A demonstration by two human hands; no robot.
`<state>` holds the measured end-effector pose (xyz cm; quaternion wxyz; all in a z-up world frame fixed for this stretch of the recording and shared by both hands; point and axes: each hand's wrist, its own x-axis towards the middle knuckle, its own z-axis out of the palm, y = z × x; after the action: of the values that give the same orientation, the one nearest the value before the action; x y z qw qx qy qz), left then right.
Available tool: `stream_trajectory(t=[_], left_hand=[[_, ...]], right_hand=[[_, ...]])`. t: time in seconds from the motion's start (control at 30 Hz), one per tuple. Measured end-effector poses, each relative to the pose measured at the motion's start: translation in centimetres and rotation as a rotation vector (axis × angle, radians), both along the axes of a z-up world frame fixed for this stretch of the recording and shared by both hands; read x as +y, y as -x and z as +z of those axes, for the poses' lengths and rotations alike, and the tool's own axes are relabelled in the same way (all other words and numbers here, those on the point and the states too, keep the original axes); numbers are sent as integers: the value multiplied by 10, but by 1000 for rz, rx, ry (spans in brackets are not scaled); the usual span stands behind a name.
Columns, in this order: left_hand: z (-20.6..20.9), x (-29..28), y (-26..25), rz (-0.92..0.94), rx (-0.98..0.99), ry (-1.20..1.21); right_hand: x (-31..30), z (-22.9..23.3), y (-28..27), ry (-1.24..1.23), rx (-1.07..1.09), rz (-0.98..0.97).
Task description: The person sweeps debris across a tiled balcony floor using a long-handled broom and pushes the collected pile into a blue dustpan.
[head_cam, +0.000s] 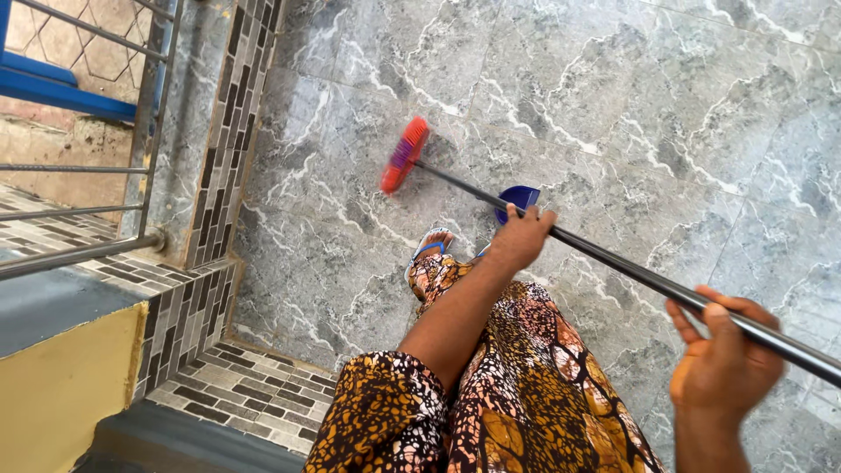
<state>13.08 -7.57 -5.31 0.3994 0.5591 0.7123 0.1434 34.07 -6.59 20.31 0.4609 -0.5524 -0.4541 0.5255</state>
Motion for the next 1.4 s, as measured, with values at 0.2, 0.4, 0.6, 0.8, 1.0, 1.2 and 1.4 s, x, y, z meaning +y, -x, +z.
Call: stream_trajectory(t=[0.2,0.4,0.6,0.8,1.0,1.2,1.4], left_hand=[[-24,-21,55,58,35,79],[-24,-25,30,4,-68,165],[37,-32,17,-97,-125,71],[39,-53,62,-27,-81,134],[-3,-105,116,-12,-31,131],[-8,-113,87,-24,-88,129],[55,-100,77,-205,-146,144]], right_hand=[[-17,-14,47,158,74,87],[-25,-3,42,32,-61,161],[-27,29,25,-159,-147,157],[-41,17,57,-121,-44,127],[-84,-7,108,63,18,215],[-100,5,93,-52,-139,168],[-97,45,71,-137,-269,98]])
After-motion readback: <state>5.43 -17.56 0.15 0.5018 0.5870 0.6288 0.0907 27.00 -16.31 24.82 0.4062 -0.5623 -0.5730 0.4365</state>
